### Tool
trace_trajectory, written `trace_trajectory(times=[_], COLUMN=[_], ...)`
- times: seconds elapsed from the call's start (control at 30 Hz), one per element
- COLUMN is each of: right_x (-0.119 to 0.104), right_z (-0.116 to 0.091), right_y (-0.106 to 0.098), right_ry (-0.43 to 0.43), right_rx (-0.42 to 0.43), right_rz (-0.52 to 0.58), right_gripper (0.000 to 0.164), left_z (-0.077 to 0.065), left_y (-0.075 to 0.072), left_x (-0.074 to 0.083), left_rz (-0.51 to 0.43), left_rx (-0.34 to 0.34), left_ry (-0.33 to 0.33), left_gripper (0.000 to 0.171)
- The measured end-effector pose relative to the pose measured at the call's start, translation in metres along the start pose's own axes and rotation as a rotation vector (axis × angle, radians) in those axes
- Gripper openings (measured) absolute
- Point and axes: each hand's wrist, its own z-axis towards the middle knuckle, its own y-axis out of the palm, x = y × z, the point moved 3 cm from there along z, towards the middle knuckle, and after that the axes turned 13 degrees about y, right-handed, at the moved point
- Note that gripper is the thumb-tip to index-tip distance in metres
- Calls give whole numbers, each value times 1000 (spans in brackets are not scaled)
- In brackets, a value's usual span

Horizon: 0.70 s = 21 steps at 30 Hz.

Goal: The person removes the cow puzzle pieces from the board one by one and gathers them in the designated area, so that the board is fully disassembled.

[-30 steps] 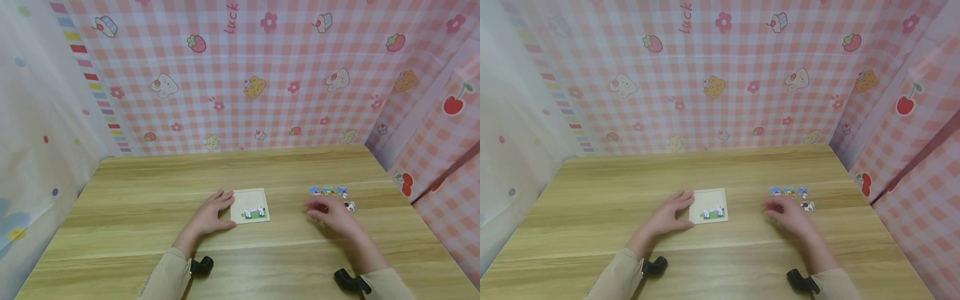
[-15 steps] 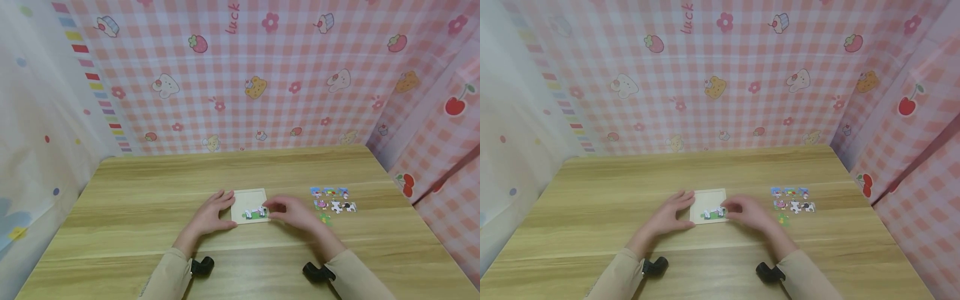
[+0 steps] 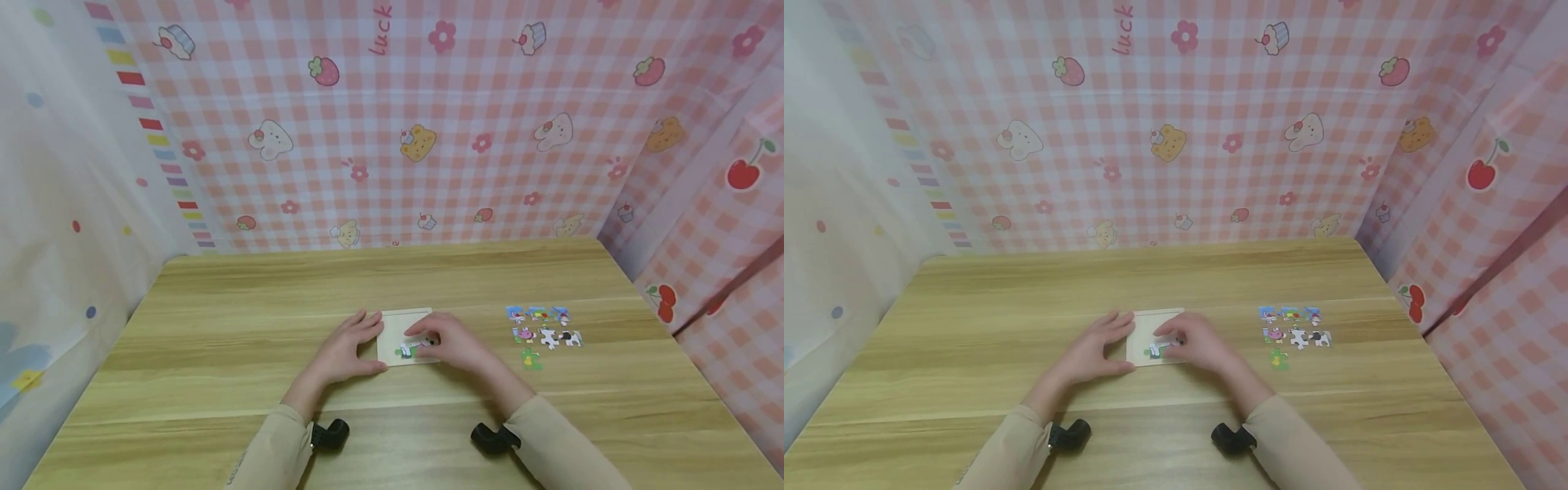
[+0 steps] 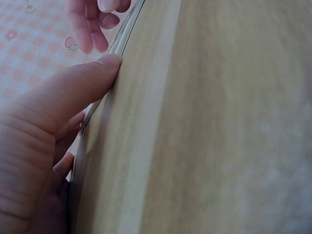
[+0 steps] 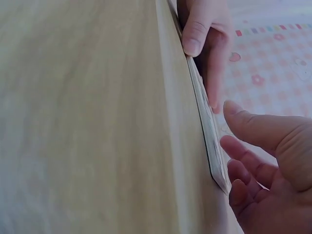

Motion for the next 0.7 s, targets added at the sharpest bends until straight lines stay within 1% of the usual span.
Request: trace_trajectory(times=[0.13, 0.33, 0.5, 0.7], right_x=[-1, -3, -4, -6], right_z=[1, 1, 3, 3], right_y=[4, 7, 10, 13], right_ry=[24, 76, 112, 132], right_rx=[-19, -8, 4, 23], right_rz=[9, -2, -50, -91], right_gripper=[30, 29, 27, 25], left_z=[0, 0, 0, -1], left_y=[0, 0, -1, -2], left_x=[0, 0, 2, 2], left_rz=[2, 1, -7, -6], left_rx=[1, -4, 4, 7], left_ry=[4, 12, 26, 31], left_gripper=[79, 79, 79, 78])
